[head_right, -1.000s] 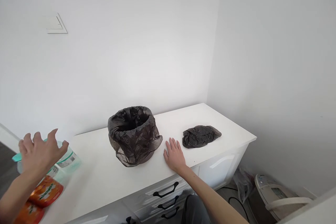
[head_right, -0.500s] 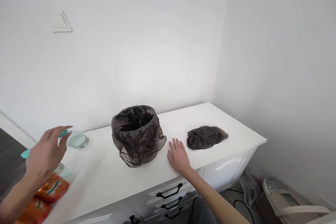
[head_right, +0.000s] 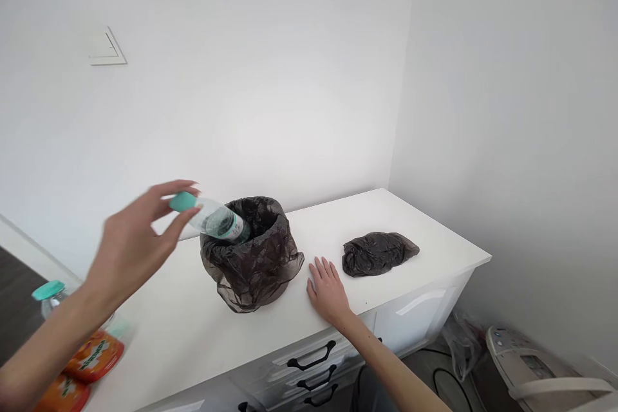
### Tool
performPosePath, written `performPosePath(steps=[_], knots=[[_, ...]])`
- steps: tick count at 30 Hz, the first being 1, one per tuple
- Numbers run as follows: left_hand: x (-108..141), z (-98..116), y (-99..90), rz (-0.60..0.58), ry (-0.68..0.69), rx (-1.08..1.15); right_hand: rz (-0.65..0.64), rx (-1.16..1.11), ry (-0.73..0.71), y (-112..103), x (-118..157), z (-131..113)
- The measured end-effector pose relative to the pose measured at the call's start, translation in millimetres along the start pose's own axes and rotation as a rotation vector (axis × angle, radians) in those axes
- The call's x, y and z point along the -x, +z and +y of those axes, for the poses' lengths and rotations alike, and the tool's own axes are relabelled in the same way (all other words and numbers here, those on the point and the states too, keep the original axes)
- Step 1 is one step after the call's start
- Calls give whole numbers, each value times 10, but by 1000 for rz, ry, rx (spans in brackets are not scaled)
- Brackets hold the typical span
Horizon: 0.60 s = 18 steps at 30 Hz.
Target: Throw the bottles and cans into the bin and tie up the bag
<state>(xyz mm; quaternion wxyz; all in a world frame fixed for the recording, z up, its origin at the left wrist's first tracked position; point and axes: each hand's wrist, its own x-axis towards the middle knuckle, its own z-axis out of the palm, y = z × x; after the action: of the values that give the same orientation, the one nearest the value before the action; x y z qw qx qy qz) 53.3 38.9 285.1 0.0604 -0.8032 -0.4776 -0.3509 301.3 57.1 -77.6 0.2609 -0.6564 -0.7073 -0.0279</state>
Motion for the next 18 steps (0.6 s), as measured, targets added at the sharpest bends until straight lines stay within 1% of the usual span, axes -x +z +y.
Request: performPosePath(steps=[2, 5, 8, 11, 12, 14, 16, 18], knots=[[-91, -94, 133, -114, 35, 21, 1, -11, -5, -10, 0, 1], [-194, -295, 287, -296, 8, 58, 9, -16, -6, -32, 6, -24], [-247, -455, 405, -416, -11, 110, 23, -15, -4, -52, 18, -50], [-258, -580, 483, -515, 27, 107, 13, -5, -4, -57, 25, -49], [-253, -613, 495, -533, 36, 93, 5, -2, -4, -56, 26, -46], [-218, -659, 496, -528, 25, 57, -4, 0, -6, -56, 27, -43], [-137, -681, 479, -493, -19, 36, -3, -2, -10, -61, 29, -49], [-6, -705, 467, -453, -58, 35, 1, -2, -13, -66, 31, -61]])
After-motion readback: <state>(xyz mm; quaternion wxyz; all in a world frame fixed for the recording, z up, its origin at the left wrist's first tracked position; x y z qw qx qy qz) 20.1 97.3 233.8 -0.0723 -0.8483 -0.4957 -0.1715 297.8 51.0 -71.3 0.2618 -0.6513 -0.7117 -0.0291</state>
